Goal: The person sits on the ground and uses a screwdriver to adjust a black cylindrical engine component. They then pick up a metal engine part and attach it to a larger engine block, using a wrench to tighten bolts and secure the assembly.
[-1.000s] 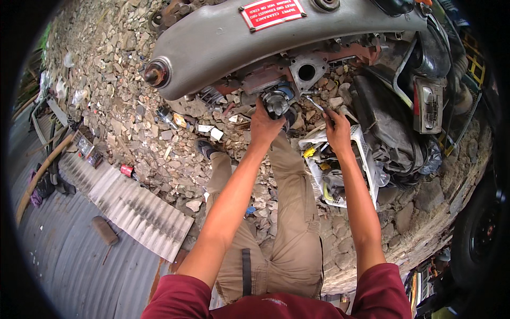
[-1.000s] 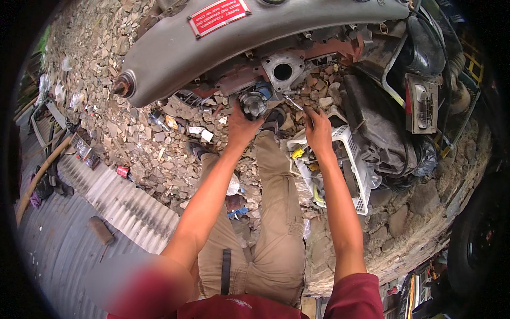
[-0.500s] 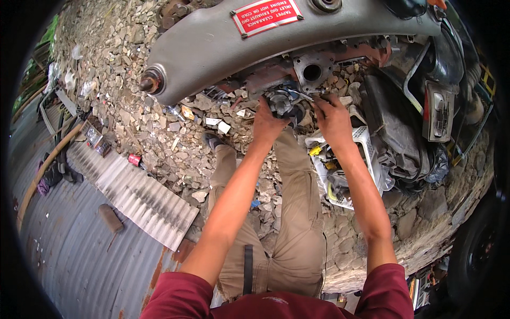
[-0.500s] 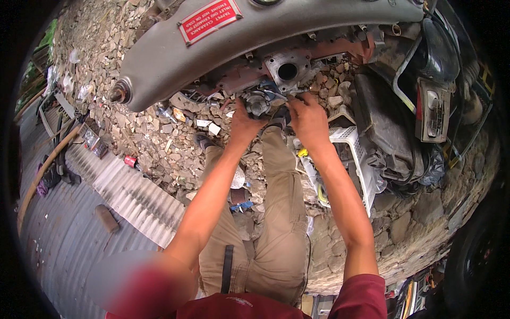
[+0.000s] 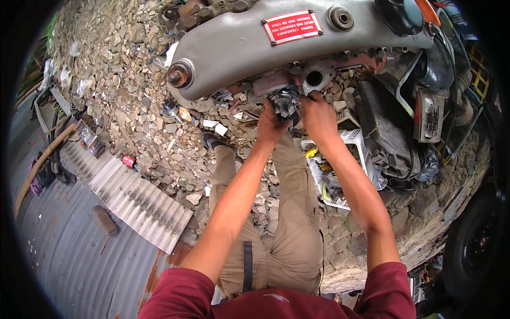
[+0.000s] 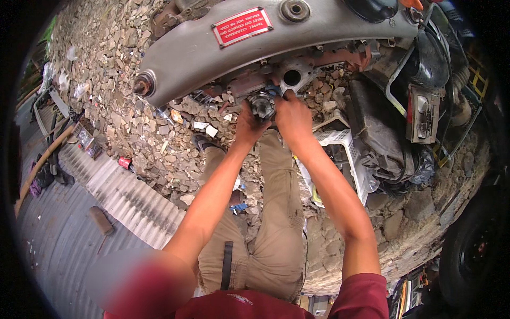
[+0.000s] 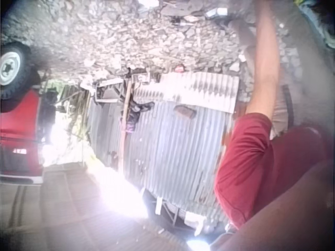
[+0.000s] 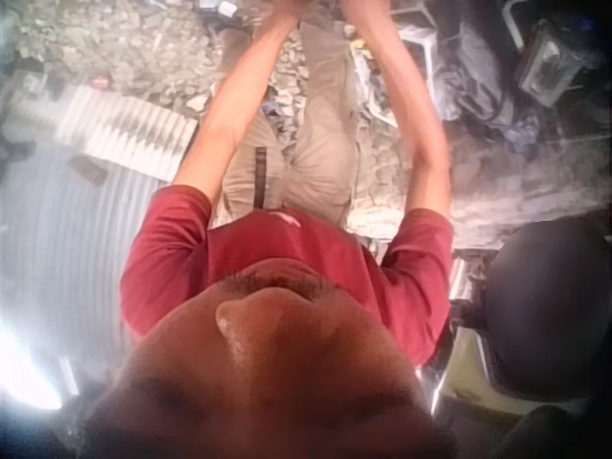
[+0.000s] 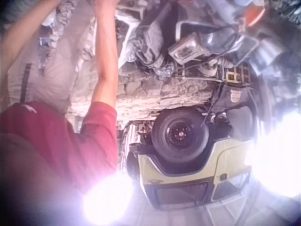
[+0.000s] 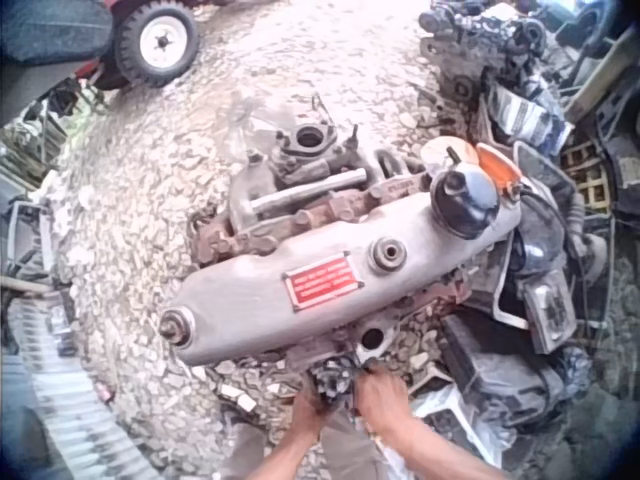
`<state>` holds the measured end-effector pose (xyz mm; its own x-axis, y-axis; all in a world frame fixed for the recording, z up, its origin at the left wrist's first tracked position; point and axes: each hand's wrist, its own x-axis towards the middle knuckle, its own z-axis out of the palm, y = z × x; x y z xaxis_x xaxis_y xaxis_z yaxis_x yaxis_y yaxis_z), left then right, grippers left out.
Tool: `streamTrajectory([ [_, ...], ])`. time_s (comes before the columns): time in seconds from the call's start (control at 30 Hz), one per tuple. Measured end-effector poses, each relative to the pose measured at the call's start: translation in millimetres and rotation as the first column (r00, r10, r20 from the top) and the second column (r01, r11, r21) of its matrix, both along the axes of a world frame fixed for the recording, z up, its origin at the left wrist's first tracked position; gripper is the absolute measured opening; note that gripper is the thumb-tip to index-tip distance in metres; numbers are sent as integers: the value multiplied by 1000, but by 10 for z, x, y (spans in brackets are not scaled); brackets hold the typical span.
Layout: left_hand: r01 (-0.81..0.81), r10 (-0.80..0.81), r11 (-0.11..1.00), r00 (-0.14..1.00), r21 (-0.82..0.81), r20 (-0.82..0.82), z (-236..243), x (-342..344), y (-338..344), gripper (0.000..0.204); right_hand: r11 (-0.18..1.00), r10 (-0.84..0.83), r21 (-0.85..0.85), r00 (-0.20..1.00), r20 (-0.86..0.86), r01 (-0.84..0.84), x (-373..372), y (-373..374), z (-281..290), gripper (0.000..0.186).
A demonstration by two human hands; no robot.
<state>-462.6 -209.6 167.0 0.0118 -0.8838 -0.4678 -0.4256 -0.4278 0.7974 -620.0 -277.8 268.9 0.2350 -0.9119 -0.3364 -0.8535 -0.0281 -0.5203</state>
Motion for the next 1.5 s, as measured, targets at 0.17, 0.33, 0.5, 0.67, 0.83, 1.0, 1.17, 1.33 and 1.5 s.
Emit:
streamTrajectory([
  [0.17, 68, -92, 987, 982, 146, 166, 42, -12, -32, 91, 980, 17, -197, 993, 113, 6, -185, 42, -246, 34],
  [0.33, 72, -110, 983, 967, 168, 230, 147, -38, -79, 107, 968, 1, -248, 985, 171, 42, -347, 210, -483, 34],
  [0.5, 41, -60, 991, 986, 124, 156, 67, -8, -30, 108, 962, -71, -249, 983, 172, 113, -329, 269, -592, 22],
  [0.67, 5, -13, 996, 996, 90, 90, 160, -1, -76, 108, 959, -84, -252, 980, 179, 128, -406, 319, -774, 21],
  [0.83, -2, -14, 996, 986, 91, 167, 176, -31, -79, 107, 941, -188, -243, 961, 204, 236, -391, 369, -859, 22],
  [1.0, -29, 7, 984, 992, 175, 128, 220, -35, -127, 109, 919, -216, -288, 954, 208, 271, -374, 451, -883, 23],
  [1.17, -33, 18, 990, 994, 139, 106, 186, -31, -84, 111, 931, -249, -200, 932, 265, 305, -475, 445, -782, 24],
  [1.33, -29, 19, 994, 995, 101, 99, 114, -26, -60, 110, 935, -240, -180, 919, 313, 305, -504, 372, -804, 24],
  [1.5, -6, -12, 993, 989, 122, 149, 154, -30, -74, 108, 938, -224, -183, 919, 325, 294, -497, 348, -732, 23],
])
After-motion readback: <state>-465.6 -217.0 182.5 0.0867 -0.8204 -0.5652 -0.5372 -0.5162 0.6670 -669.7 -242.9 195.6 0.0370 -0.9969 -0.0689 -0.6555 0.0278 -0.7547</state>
